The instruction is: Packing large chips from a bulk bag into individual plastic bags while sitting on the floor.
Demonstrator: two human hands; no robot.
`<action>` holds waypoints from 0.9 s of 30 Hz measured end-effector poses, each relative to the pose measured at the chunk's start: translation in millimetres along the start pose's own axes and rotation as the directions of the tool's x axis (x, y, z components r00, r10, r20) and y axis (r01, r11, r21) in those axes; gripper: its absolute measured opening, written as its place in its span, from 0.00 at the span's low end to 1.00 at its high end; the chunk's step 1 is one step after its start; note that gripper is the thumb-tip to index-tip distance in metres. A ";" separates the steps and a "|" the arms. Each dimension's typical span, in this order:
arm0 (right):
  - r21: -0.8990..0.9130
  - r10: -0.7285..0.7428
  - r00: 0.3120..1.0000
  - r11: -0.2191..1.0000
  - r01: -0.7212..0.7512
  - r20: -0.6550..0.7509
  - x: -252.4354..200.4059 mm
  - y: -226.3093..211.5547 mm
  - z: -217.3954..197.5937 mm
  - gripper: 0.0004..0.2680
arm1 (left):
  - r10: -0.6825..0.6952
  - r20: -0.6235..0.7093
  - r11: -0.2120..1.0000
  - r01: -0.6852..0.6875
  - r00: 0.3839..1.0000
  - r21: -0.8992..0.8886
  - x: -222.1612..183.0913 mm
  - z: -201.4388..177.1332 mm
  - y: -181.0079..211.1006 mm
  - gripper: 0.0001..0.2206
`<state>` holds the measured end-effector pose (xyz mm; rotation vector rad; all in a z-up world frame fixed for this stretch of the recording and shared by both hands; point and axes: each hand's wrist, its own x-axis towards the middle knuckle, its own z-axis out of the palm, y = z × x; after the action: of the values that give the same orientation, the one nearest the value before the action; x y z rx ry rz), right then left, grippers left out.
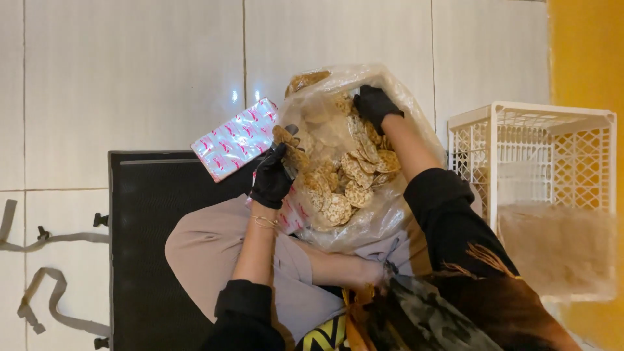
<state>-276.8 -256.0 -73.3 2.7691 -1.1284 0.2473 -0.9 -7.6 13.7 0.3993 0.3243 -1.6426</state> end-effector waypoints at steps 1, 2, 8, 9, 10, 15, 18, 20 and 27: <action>0.079 0.083 0.987 0.992 -0.095 0.137 3.1 -8.9 -22.9 0.18 | -0.016 -0.011 1.000 0.016 1.000 0.001 3.9 -3.6 1.8 0.13; 0.143 0.149 0.948 0.970 -0.195 0.280 5.1 -17.5 -46.2 0.23 | -0.032 -0.023 0.999 0.032 0.999 0.000 7.0 -7.9 2.2 0.13; 0.107 0.203 0.767 0.937 -0.333 0.608 22.7 -13.7 -31.4 0.28 | -0.045 0.001 0.998 0.045 0.999 -0.047 3.6 -0.3 0.7 0.12; 0.106 0.204 0.766 0.937 -0.334 0.609 31.4 -18.5 -44.5 0.28 | -0.046 0.001 0.998 0.046 0.999 -0.048 3.3 2.9 0.1 0.12; 0.153 0.176 0.690 0.909 -0.388 0.702 38.7 -24.3 -57.2 0.26 | -0.043 0.005 0.999 0.043 0.999 -0.028 2.0 5.3 -0.5 0.12; 0.413 0.064 0.586 0.648 -0.640 0.808 35.2 -10.4 -49.4 0.22 | -0.038 0.021 0.999 0.039 0.999 -0.035 -1.9 8.2 -4.0 0.12; 0.503 0.070 0.579 0.418 -0.756 0.813 31.9 -36.8 -103.6 0.22 | -0.031 0.038 0.999 0.031 0.999 -0.016 1.9 0.5 -2.9 0.12; 0.536 0.144 0.583 0.267 -0.801 0.799 27.1 -43.6 -97.1 0.29 | -0.006 0.051 1.000 0.007 0.999 -0.007 1.1 -0.3 -0.7 0.12; 0.818 0.124 0.809 -0.130 -0.561 0.575 6.5 -41.2 -126.2 0.27 | 0.059 0.103 0.998 -0.058 0.993 -0.019 -5.9 -1.4 -6.0 0.12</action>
<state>-255.6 -207.0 48.4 3.5044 -2.7901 1.2176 -6.2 -1.1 14.9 0.3078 0.2459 -1.5959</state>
